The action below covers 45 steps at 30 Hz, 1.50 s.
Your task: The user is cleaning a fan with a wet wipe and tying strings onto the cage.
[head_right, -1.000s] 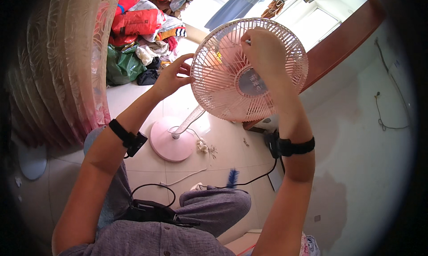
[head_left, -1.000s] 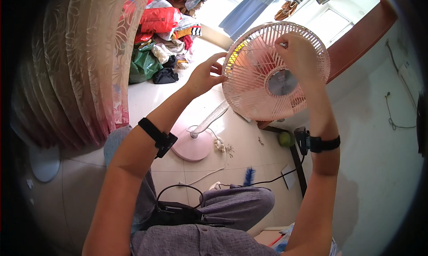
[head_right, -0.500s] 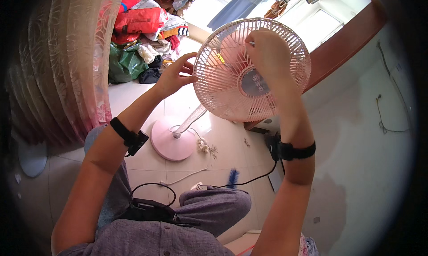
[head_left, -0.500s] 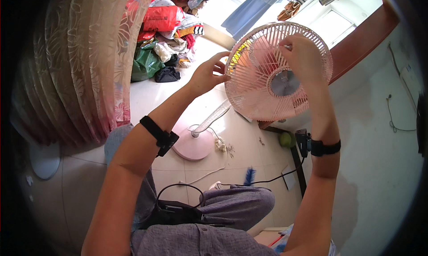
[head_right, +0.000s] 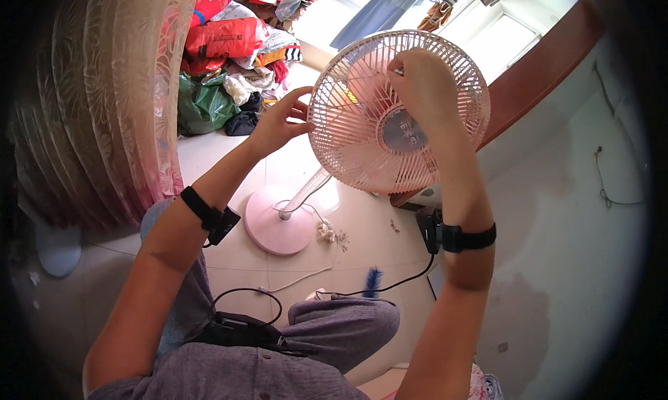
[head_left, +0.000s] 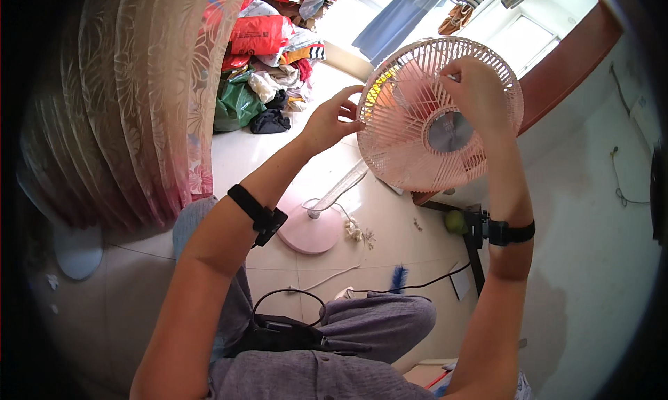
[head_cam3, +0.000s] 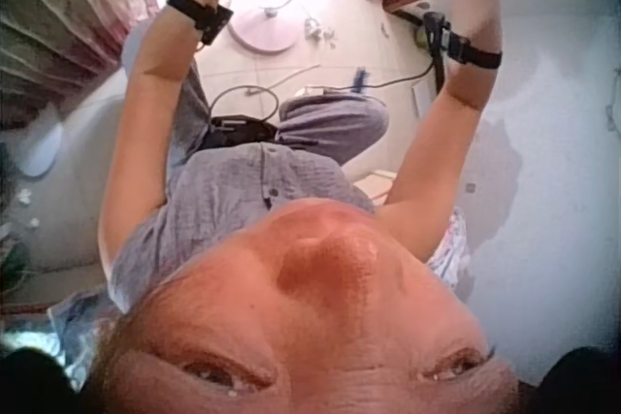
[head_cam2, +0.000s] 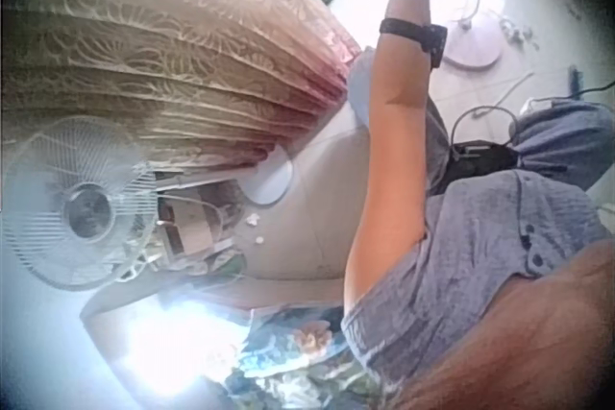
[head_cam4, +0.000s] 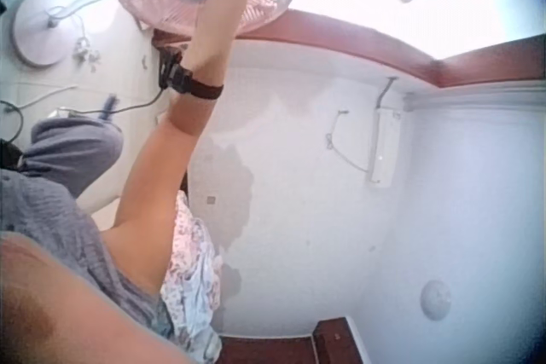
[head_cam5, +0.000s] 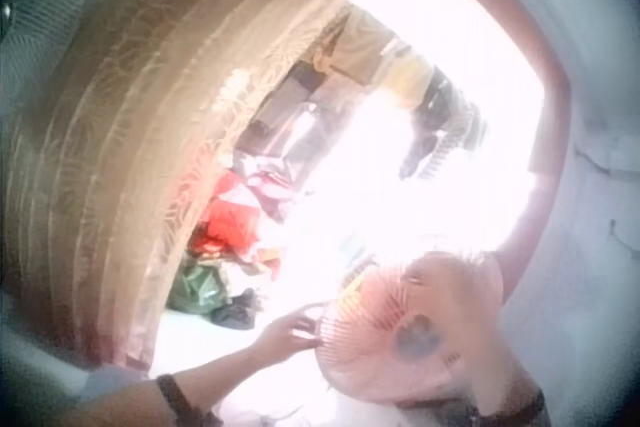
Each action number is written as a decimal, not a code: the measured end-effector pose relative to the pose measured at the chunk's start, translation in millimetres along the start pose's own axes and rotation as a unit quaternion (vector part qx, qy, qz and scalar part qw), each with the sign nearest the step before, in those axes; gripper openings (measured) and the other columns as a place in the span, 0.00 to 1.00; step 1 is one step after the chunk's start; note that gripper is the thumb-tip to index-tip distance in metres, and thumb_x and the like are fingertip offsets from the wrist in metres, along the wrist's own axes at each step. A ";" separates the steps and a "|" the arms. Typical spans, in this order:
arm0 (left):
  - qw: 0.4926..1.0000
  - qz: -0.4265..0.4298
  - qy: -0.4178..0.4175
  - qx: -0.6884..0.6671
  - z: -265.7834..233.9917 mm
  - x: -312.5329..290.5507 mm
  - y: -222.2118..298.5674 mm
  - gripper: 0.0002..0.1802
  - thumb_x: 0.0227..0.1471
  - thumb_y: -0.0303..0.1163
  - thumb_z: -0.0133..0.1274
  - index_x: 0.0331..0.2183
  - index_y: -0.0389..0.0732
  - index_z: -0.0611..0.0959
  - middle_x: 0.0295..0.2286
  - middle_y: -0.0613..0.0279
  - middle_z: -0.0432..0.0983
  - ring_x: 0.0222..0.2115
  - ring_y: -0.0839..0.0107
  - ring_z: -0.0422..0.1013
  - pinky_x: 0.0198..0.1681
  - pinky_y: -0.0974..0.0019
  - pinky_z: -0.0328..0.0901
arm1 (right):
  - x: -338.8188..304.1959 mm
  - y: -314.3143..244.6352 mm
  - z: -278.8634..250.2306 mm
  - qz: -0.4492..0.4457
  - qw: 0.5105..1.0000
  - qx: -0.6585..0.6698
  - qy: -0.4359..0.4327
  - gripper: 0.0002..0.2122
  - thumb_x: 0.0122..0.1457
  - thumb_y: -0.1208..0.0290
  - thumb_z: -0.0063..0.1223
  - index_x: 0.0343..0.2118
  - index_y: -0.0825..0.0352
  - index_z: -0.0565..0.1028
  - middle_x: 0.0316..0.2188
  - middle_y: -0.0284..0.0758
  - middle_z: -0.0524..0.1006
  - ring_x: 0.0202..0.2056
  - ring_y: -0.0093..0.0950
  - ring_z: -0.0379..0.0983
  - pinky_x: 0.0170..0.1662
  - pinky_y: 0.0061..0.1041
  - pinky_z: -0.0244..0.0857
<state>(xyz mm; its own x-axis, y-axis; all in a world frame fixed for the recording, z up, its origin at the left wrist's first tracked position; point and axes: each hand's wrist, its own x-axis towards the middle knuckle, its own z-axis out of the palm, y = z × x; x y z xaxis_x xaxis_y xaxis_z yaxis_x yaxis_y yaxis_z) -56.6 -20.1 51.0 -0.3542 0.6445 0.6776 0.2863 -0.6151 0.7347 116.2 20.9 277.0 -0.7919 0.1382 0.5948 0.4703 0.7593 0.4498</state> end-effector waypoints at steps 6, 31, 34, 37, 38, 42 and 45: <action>1.000 -0.001 -0.002 0.009 3.8 1.5 1.4 0.38 0.42 0.26 0.63 0.55 0.48 0.67 0.32 0.59 0.75 0.36 0.67 0.75 0.42 0.65 0.70 | 3.3 4.3 17.7 -0.021 0.990 -0.002 0.139 0.04 0.51 0.72 0.56 0.27 0.65 0.79 0.28 0.34 0.77 0.30 0.34 0.75 0.34 0.31 0.69; 0.993 -0.016 -0.059 -0.100 5.2 5.2 -8.3 0.40 0.49 0.19 0.56 0.60 0.40 0.57 0.42 0.52 0.72 0.43 0.66 0.70 0.45 0.64 0.67 | 5.3 27.9 14.6 -0.009 0.987 0.110 0.113 0.06 0.52 0.71 0.56 0.29 0.66 0.79 0.28 0.34 0.77 0.32 0.32 0.76 0.40 0.31 0.69; 0.991 -0.024 -0.040 -0.126 5.0 5.5 -6.0 0.39 0.45 0.18 0.59 0.58 0.40 0.61 0.37 0.57 0.73 0.40 0.68 0.72 0.43 0.67 0.68 | -2.4 26.7 10.1 -0.020 0.995 0.081 0.062 0.06 0.52 0.72 0.54 0.30 0.67 0.79 0.29 0.35 0.77 0.34 0.33 0.75 0.42 0.31 0.68; 0.991 -0.022 -0.036 -0.125 3.5 6.4 -6.4 0.40 0.46 0.18 0.59 0.58 0.40 0.61 0.39 0.55 0.73 0.40 0.67 0.72 0.43 0.67 0.68 | -2.9 26.4 15.2 -0.087 0.992 0.062 0.063 0.06 0.53 0.75 0.52 0.29 0.69 0.79 0.29 0.36 0.76 0.35 0.34 0.75 0.44 0.31 0.67; 0.991 -0.021 -0.035 -0.125 2.3 5.7 -7.1 0.40 0.46 0.19 0.59 0.58 0.40 0.61 0.39 0.55 0.73 0.40 0.67 0.72 0.43 0.67 0.68 | -2.7 27.3 17.2 -0.086 0.992 0.066 0.063 0.06 0.53 0.75 0.52 0.29 0.69 0.79 0.29 0.36 0.76 0.35 0.34 0.75 0.44 0.31 0.67; 0.993 -0.023 -0.032 -0.107 7.8 5.3 -5.2 0.40 0.46 0.19 0.59 0.59 0.40 0.60 0.39 0.55 0.73 0.40 0.67 0.72 0.43 0.66 0.68 | 0.4 32.9 26.1 -0.077 0.993 0.075 0.043 0.05 0.51 0.75 0.55 0.30 0.68 0.79 0.30 0.37 0.76 0.34 0.35 0.75 0.43 0.32 0.68; 0.994 -0.019 -0.030 -0.108 6.1 6.4 -7.9 0.40 0.46 0.19 0.59 0.59 0.40 0.60 0.39 0.55 0.73 0.40 0.67 0.72 0.43 0.66 0.68 | 4.3 33.2 33.4 -0.116 0.986 0.044 0.115 0.05 0.51 0.74 0.56 0.30 0.68 0.78 0.29 0.37 0.77 0.33 0.36 0.75 0.41 0.31 0.69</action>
<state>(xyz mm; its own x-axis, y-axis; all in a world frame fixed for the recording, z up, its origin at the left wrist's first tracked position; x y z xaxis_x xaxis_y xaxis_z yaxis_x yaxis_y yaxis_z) -55.7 -8.4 49.7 -0.3063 0.6911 0.6546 0.0743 -0.6682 0.7403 115.4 68.0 272.2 -0.7597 -0.1856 0.6232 0.2440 0.8070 0.5378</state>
